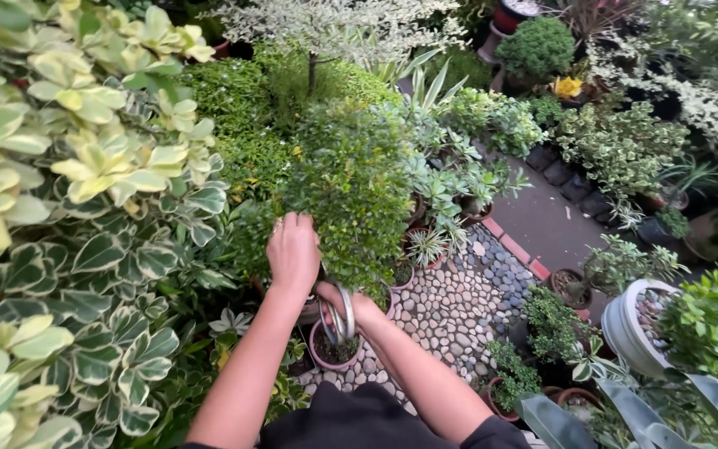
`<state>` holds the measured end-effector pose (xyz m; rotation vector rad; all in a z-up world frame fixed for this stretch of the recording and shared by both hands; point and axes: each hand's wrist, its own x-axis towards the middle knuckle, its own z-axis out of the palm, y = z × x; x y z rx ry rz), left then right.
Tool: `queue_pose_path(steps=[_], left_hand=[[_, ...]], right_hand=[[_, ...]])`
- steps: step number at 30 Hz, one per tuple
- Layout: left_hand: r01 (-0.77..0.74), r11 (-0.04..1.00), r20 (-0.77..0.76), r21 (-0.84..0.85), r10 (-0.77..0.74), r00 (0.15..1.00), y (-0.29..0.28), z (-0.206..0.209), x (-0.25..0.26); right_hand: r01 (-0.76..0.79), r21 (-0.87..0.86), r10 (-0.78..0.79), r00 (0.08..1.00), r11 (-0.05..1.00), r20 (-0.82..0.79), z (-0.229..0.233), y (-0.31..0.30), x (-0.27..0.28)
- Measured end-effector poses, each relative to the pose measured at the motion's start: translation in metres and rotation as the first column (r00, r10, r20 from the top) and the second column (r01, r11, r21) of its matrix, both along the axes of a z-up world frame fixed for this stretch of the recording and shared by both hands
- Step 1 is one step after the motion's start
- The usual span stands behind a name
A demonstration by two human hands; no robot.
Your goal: The person trims the leaves and branches of various potted plants using shears. They move between different plants, including a variegated shrub and a small round bush, cutting foliage to shape them.
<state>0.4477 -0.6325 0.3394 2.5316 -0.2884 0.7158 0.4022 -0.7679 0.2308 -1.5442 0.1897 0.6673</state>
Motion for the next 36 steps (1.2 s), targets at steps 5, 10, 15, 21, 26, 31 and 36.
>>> queue_pose_path(steps=[5, 10, 15, 21, 26, 31, 36], left_hand=[[-0.034, 0.999, -0.076, -0.007, 0.033, 0.997, -0.003, -0.002, -0.004], [-0.03, 1.0, -0.012, -0.001, 0.03, 0.999, 0.001, -0.004, -0.001], [0.007, 0.989, -0.069, -0.148, -0.018, 0.997, 0.004, 0.027, -0.02], [0.562, 0.816, 0.487, -0.132, -0.441, 0.754, -0.008, 0.096, -0.062], [0.392, 0.891, 0.205, 0.227, -0.437, 0.876, -0.013, 0.087, -0.051], [0.321, 0.941, 0.172, 0.109, -0.336, 0.926, 0.021, 0.083, -0.031], [0.295, 0.953, 0.165, 0.07, -0.303, 0.939, 0.036, 0.089, -0.026]], right_hand=[[0.232, 0.223, -0.164, 0.943, 0.947, -0.288, 0.039, 0.017, -0.009], [0.217, 0.171, -0.178, 0.96, 0.961, -0.217, 0.033, 0.013, -0.011], [0.094, 0.053, -0.093, 0.995, 0.994, -0.029, 0.06, 0.003, -0.026], [-0.27, 0.038, 0.208, 0.817, 0.962, 0.538, 0.044, -0.03, -0.042], [-0.45, -0.403, 0.562, 0.798, 0.797, 0.22, 0.103, -0.063, -0.067], [-0.405, -0.516, 0.534, 0.836, 0.755, 0.127, 0.105, -0.114, -0.069], [-0.183, -0.595, 0.405, 0.875, 0.783, 0.264, 0.119, -0.14, -0.04]])
